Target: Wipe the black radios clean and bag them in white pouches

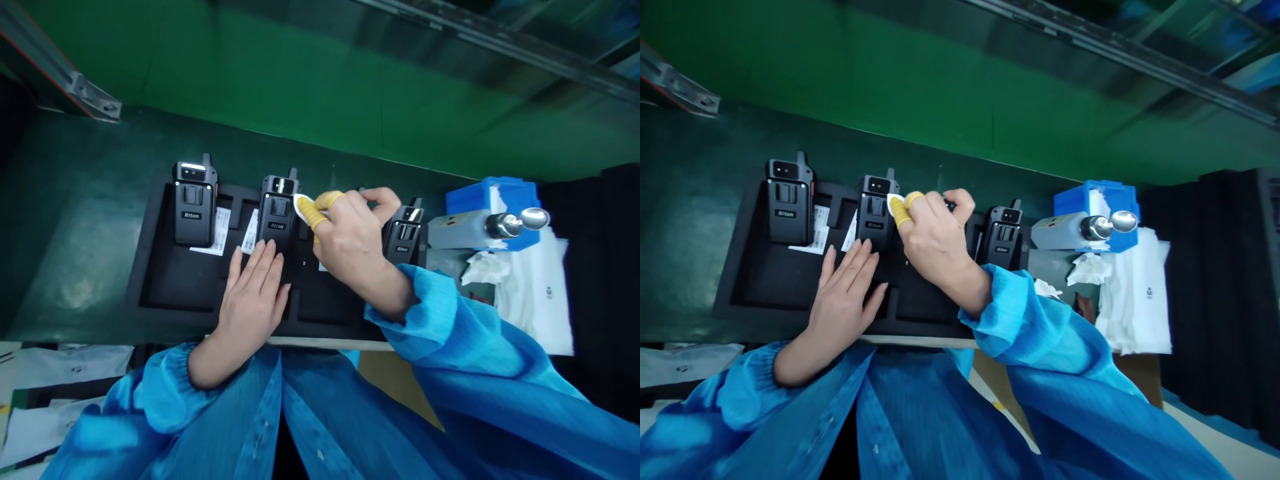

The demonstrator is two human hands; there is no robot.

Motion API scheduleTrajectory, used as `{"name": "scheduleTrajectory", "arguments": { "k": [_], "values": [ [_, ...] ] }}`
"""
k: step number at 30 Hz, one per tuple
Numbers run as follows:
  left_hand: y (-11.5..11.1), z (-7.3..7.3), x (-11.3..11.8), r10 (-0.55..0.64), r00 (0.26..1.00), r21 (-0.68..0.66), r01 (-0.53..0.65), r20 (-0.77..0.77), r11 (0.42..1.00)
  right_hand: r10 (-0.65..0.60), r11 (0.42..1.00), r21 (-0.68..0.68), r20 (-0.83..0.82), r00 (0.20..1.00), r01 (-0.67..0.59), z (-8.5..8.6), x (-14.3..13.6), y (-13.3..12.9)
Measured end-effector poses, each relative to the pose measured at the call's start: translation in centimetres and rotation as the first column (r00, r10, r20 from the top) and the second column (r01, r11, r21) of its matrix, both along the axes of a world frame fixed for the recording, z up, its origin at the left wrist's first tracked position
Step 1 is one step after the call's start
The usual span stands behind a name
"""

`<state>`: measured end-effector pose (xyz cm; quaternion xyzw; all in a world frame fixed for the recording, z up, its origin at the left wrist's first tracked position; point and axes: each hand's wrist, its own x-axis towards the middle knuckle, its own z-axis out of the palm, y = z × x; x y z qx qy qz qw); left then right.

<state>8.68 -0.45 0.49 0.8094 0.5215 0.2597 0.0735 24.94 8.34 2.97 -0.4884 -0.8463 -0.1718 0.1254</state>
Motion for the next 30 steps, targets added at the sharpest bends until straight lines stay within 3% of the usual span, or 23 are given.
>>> {"name": "scheduleTrajectory", "arguments": {
  "k": [4,9,14,18,20,22,24,26,28,30],
  "values": [
    [-0.4,0.0,-0.4,0.009,1.0,-0.037,-0.01,-0.028,0.999,0.16,0.987,-0.025,0.067,0.985,-0.159,-0.5,-1.9,-1.0],
    [-0.4,-0.3,-0.4,0.011,1.0,-0.07,-0.012,-0.027,0.997,0.208,0.972,-0.117,0.039,0.977,-0.203,-1.2,-2.1,-1.7],
    [-0.4,-0.4,-0.5,-0.005,1.0,-0.076,0.004,-0.015,0.997,0.006,1.0,-0.014,0.037,0.999,-0.005,-1.3,1.3,-2.5],
    [-0.4,-0.6,-0.7,-0.022,1.0,-0.042,0.022,-0.007,0.999,-0.251,0.956,0.146,-0.046,0.967,0.255,-0.4,8.1,-1.3],
    [-0.4,-0.7,-0.7,-0.029,0.999,-0.016,0.029,-0.013,0.999,-0.385,0.886,0.254,-0.06,0.921,0.387,0.6,12.9,-0.7],
    [-0.2,-0.6,-0.6,-0.024,0.999,-0.016,0.023,-0.025,1.0,-0.531,0.821,0.23,-0.023,0.847,0.522,1.9,17.7,-0.6],
    [0.1,-0.2,-0.4,-0.013,0.999,-0.048,0.011,-0.041,0.999,-0.729,0.656,0.226,-0.057,0.682,0.721,3.2,21.9,-1.0],
    [0.4,0.2,-0.5,0.005,0.998,-0.074,-0.009,-0.056,0.997,-0.822,0.556,0.151,-0.048,0.568,0.818,4.4,25.0,-1.6],
    [0.6,0.7,-0.9,0.057,0.998,-0.032,-0.058,-0.039,0.998,-0.917,0.393,0.038,-0.054,0.394,0.919,5.5,27.0,-1.8],
    [0.8,1.0,-1.6,0.15,0.988,0.069,-0.151,0.019,0.986,-0.987,0.155,-0.094,-0.052,0.15,0.983,6.5,27.6,-1.9]
  ]
}}
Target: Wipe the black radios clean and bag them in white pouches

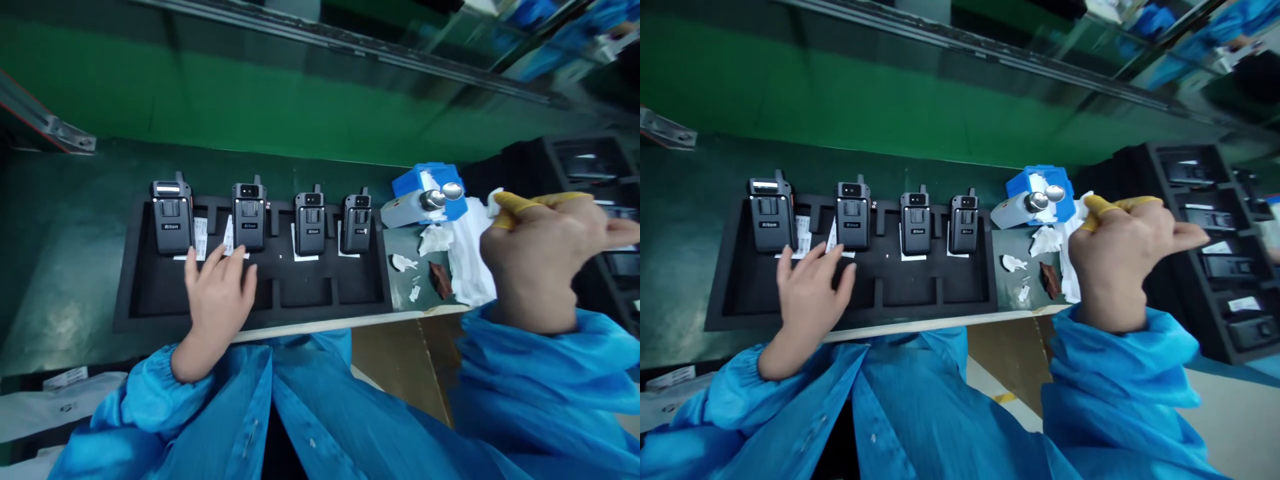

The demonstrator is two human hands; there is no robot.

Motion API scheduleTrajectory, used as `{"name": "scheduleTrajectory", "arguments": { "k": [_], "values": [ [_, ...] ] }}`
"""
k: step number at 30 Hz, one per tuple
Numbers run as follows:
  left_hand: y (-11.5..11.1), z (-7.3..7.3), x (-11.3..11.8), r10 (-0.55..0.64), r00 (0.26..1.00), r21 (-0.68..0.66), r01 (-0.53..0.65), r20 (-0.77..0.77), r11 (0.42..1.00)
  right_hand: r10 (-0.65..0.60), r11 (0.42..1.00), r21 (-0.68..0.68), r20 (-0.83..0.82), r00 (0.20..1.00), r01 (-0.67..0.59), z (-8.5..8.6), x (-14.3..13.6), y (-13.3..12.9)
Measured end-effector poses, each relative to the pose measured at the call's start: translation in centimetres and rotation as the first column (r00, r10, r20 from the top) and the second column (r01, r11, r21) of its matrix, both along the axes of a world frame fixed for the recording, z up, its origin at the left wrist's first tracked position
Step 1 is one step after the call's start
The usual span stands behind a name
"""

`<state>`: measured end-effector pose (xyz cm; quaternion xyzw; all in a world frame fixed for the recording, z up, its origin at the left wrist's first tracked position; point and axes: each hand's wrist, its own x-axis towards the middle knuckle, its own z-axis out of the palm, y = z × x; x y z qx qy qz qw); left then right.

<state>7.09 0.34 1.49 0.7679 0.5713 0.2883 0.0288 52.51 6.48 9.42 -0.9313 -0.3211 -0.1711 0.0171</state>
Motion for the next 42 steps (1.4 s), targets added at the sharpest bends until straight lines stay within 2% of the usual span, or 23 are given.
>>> {"name": "scheduleTrajectory", "arguments": {
  "k": [1,3,4,5,6,7,9,10,13,16,21,23,25,28,30,31,32,33,35,36,38,39,42],
  "values": [
    [0.1,0.1,-0.4,0.041,0.999,0.056,-0.042,0.024,0.998,-0.094,0.995,-0.014,-0.041,0.995,0.094,0.4,-0.2,-0.2],
    [0.4,0.0,-0.9,0.067,0.997,0.123,-0.072,0.043,0.99,-0.12,0.993,-0.006,-0.033,0.992,0.119,0.9,-1.7,-1.2],
    [0.5,0.0,-1.0,0.047,0.998,0.128,-0.051,0.034,0.991,0.021,0.999,0.027,0.008,1.0,-0.021,1.1,-2.7,-1.9],
    [0.7,-0.1,-1.0,0.015,1.0,0.109,-0.017,0.017,0.994,0.224,0.973,0.042,0.053,0.973,-0.226,1.2,-3.7,-2.7],
    [0.9,-0.2,-0.8,-0.019,1.0,0.071,0.02,-0.006,0.997,0.318,0.946,0.045,0.055,0.947,-0.32,1.2,-4.6,-3.4],
    [1.1,-0.3,-0.6,-0.051,0.998,0.03,0.052,-0.033,0.998,0.322,0.945,0.044,0.035,0.946,-0.323,1.2,-5.4,-4.0],
    [1.2,-0.3,-0.2,-0.1,0.992,0.006,0.101,-0.076,0.995,0.243,0.969,0.039,0.034,0.969,-0.244,1.0,-6.1,-4.6],
    [1.3,-0.4,0.0,-0.115,0.99,0.044,0.119,-0.084,0.992,0.235,0.971,0.034,0.046,0.971,-0.237,0.8,-6.1,-4.5],
    [1.5,-0.6,-0.3,-0.139,0.99,0.325,0.134,-0.008,0.936,0.302,0.953,0.015,0.021,0.953,-0.302,0.1,-5.2,-3.7],
    [1.6,-0.6,-0.8,-0.173,0.985,0.432,0.144,0.029,0.89,0.374,0.927,0.016,0.037,0.927,-0.375,-1.2,-4.9,-2.8],
    [0.3,0.0,-0.8,-0.186,0.982,0.366,0.161,0.035,0.917,0.559,0.826,0.045,0.058,0.827,-0.561,-4.3,-5.7,-2.1],
    [-0.3,0.0,-1.0,-0.16,0.985,0.33,0.133,0.057,0.935,0.617,0.776,0.082,0.107,0.78,-0.625,-5.2,-5.1,-1.7],
    [-0.7,-0.2,-1.3,-0.134,0.988,0.292,0.107,0.076,0.95,0.634,0.753,0.114,0.138,0.761,-0.649,-5.7,-4.2,-0.7],
    [-1.3,-0.7,-1.6,-0.104,0.991,0.207,0.085,0.086,0.975,0.541,0.799,0.205,0.167,0.824,-0.566,-5.7,-4.1,1.7],
    [-1.5,-1.0,-1.7,-0.105,0.99,0.162,0.089,0.096,0.983,0.496,0.811,0.248,0.188,0.848,-0.53,-5.4,-6.2,2.8],
    [-1.6,-1.0,-1.7,-0.11,0.988,0.154,0.093,0.108,0.984,0.527,0.79,0.247,0.194,0.828,-0.561,-5.3,-8.0,2.9],
    [-1.6,-1.1,-1.7,-0.114,0.985,0.153,0.095,0.126,0.984,0.576,0.757,0.237,0.196,0.793,-0.609,-5.3,-10.3,2.7],
    [-1.6,-1.1,-1.7,-0.116,0.982,0.158,0.093,0.146,0.983,0.658,0.695,0.213,0.197,0.727,-0.687,-5.2,-13.0,2.2],
    [-1.5,-1.0,-1.9,-0.108,0.977,0.168,0.078,0.182,0.983,0.905,0.368,0.135,0.177,0.388,-0.92,-5.4,-18.9,0.9],
    [-1.4,-1.0,-2.0,-0.1,0.976,0.168,0.068,0.192,0.983,0.958,0.24,0.099,0.134,0.252,-0.966,-5.5,-21.7,0.4],
    [-1.3,-0.8,-2.5,-0.073,0.977,0.166,0.04,0.199,0.985,0.998,0.055,0.046,0.039,0.057,-0.997,-6.0,-26.5,-0.2],
    [-1.3,-0.8,-2.9,-0.056,0.978,0.165,0.023,0.199,0.986,1.0,0.01,0.024,-0.004,0.01,-1.0,-6.3,-28.3,-0.3],
    [-1.4,-0.6,-4.4,0.002,0.98,0.156,-0.034,0.201,0.987,0.992,-0.042,-0.047,-0.12,-0.037,-0.998,-6.9,-30.6,-0.6]
  ]
}}
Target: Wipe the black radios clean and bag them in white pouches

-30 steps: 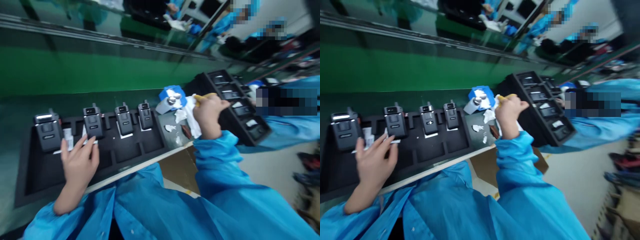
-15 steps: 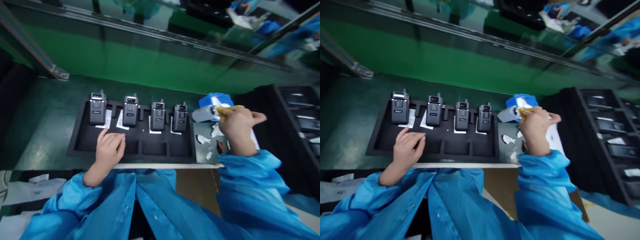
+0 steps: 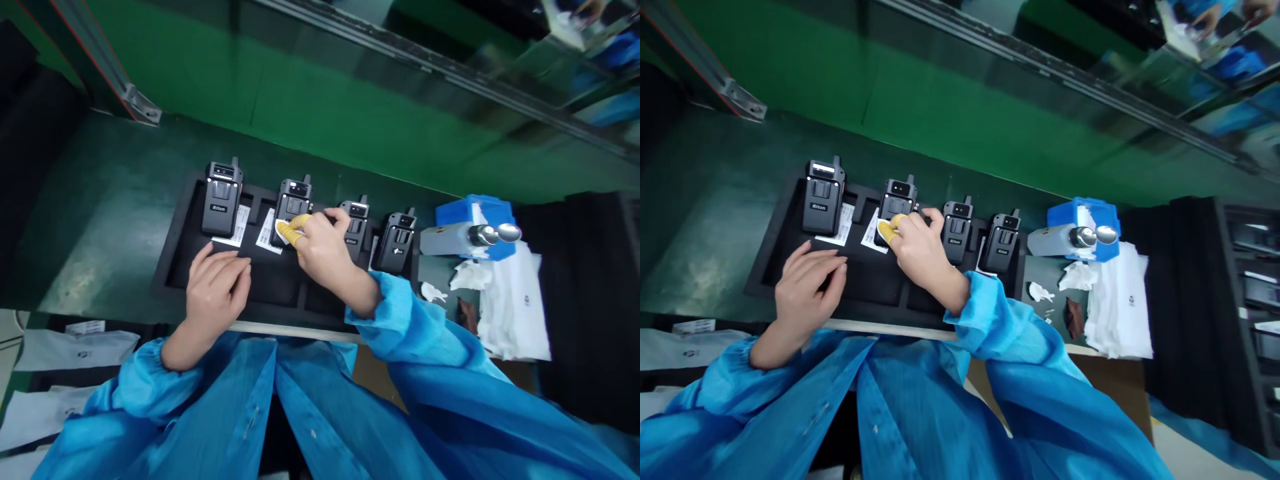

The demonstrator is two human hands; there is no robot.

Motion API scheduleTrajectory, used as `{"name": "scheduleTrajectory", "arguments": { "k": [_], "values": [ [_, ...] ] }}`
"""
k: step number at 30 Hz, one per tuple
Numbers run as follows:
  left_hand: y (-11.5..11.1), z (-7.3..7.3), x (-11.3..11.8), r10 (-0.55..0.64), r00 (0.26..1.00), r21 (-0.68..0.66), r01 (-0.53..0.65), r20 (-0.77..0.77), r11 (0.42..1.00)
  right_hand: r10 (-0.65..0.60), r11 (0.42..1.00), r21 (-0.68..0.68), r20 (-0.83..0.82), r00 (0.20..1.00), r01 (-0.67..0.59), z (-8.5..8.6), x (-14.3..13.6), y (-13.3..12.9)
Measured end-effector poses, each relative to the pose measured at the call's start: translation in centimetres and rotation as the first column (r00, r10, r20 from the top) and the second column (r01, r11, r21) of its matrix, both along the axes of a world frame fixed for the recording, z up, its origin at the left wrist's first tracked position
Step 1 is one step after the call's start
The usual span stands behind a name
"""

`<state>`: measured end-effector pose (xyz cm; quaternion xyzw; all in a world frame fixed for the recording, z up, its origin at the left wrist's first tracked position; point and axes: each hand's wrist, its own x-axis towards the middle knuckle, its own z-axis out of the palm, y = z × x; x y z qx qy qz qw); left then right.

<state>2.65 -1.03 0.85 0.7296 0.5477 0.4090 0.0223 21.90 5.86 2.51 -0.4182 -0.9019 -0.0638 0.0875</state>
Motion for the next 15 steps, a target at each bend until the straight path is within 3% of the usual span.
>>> {"name": "scheduleTrajectory", "arguments": {
  "k": [4,6,10,15],
  "values": [
    [0.0,0.0,-2.1,0.08,0.997,-0.019,-0.08,0.004,0.997,0.197,0.962,-0.191,0.002,0.98,-0.193,0.7,0.6,-1.3],
    [0.2,-0.1,-2.6,0.091,0.996,-0.018,-0.091,-0.006,0.996,0.233,0.943,-0.235,-0.035,0.972,-0.235,1.6,0.8,-1.3],
    [0.6,-0.5,-2.5,0.047,0.993,-0.108,-0.059,-0.111,0.992,0.065,0.986,-0.148,-0.085,0.994,-0.077,2.9,-0.7,1.9],
    [0.8,-0.9,-2.1,0.007,0.985,-0.225,-0.047,-0.173,0.973,-0.039,0.997,-0.064,-0.08,0.996,0.034,2.7,-6.2,7.0]
  ]
}}
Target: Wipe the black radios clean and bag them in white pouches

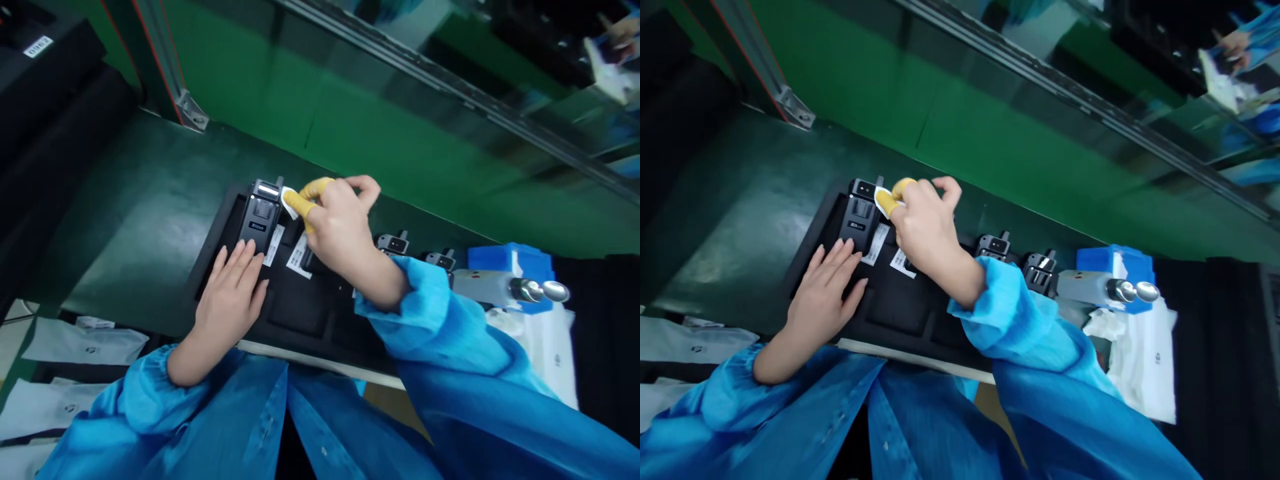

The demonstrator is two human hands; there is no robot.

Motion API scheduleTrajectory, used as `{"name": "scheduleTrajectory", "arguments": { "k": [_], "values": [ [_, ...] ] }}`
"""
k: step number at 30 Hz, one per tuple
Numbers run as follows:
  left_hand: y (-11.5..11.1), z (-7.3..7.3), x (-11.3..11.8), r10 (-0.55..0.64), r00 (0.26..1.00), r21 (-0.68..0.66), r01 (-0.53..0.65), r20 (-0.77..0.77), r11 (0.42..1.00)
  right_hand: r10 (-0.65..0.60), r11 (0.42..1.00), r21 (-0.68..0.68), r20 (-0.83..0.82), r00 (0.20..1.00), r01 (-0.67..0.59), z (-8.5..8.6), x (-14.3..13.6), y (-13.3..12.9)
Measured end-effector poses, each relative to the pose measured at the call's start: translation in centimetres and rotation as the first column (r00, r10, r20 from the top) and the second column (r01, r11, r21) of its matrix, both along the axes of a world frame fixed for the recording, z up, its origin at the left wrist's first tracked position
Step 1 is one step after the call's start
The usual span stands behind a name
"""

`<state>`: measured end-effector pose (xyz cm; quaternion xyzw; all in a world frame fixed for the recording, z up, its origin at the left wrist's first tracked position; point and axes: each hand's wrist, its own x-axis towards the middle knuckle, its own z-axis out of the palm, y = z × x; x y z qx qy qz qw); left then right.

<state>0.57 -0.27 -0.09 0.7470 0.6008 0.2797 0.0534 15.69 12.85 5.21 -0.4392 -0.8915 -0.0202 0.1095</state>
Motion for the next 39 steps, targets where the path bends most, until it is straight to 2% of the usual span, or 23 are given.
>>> {"name": "scheduleTrajectory", "arguments": {
  "k": [3,6,14,18,21,23,27,29,31,35,37,39],
  "values": [
    [0.0,0.0,0.0,0.004,1.0,-0.006,-0.004,0.014,1.0,0.042,0.999,0.024,0.074,0.996,-0.044,-0.6,-2.9,1.5],
    [0.0,0.2,0.0,0.008,1.0,-0.006,-0.008,-0.015,1.0,0.121,0.99,0.055,0.155,0.981,-0.13,-1.4,-3.9,1.8],
    [0.2,0.5,0.0,0.015,0.999,0.006,-0.015,-0.032,1.0,0.099,0.94,0.309,0.167,0.981,-0.147,-2.8,-1.5,0.6],
    [0.2,0.5,0.0,0.016,1.0,0.006,-0.016,-0.004,1.0,0.001,0.97,0.241,0.14,0.99,-0.035,-2.4,-0.4,0.6],
    [0.2,0.4,0.1,0.014,1.0,0.015,-0.014,0.001,1.0,-0.067,0.978,0.204,0.097,0.993,0.046,-1.9,-0.8,0.9],
    [0.2,0.4,0.1,0.012,1.0,0.02,-0.012,-0.002,1.0,-0.041,0.979,0.202,0.083,0.996,0.024,-1.7,-1.6,1.0],
    [0.2,0.4,0.1,0.021,1.0,0.005,-0.021,0.006,1.0,0.141,0.969,0.187,0.129,0.982,-0.164,-2.0,-3.6,1.5],
    [0.3,0.5,0.1,0.02,1.0,0.002,-0.02,0.004,1.0,0.186,0.966,0.15,0.169,0.968,-0.211,-1.9,-4.1,2.3],
    [0.3,0.5,0.0,0.015,1.0,0.008,-0.015,-0.006,1.0,0.134,0.983,0.099,0.195,0.972,-0.155,-1.3,-4.2,3.4],
    [0.4,0.6,0.0,0.012,1.0,0.012,-0.012,-0.019,1.0,-0.044,0.999,0.016,0.225,0.973,0.041,0.6,-4.1,4.7],
    [0.4,0.6,0.0,0.011,1.0,0.009,-0.01,-0.013,1.0,-0.008,1.0,-0.002,0.209,0.978,0.009,1.0,-4.2,4.3],
    [0.4,0.6,0.0,0.011,1.0,0.006,-0.011,-0.006,1.0,0.085,0.996,-0.02,0.189,0.978,-0.082,0.7,-4.2,3.7]
  ]
}}
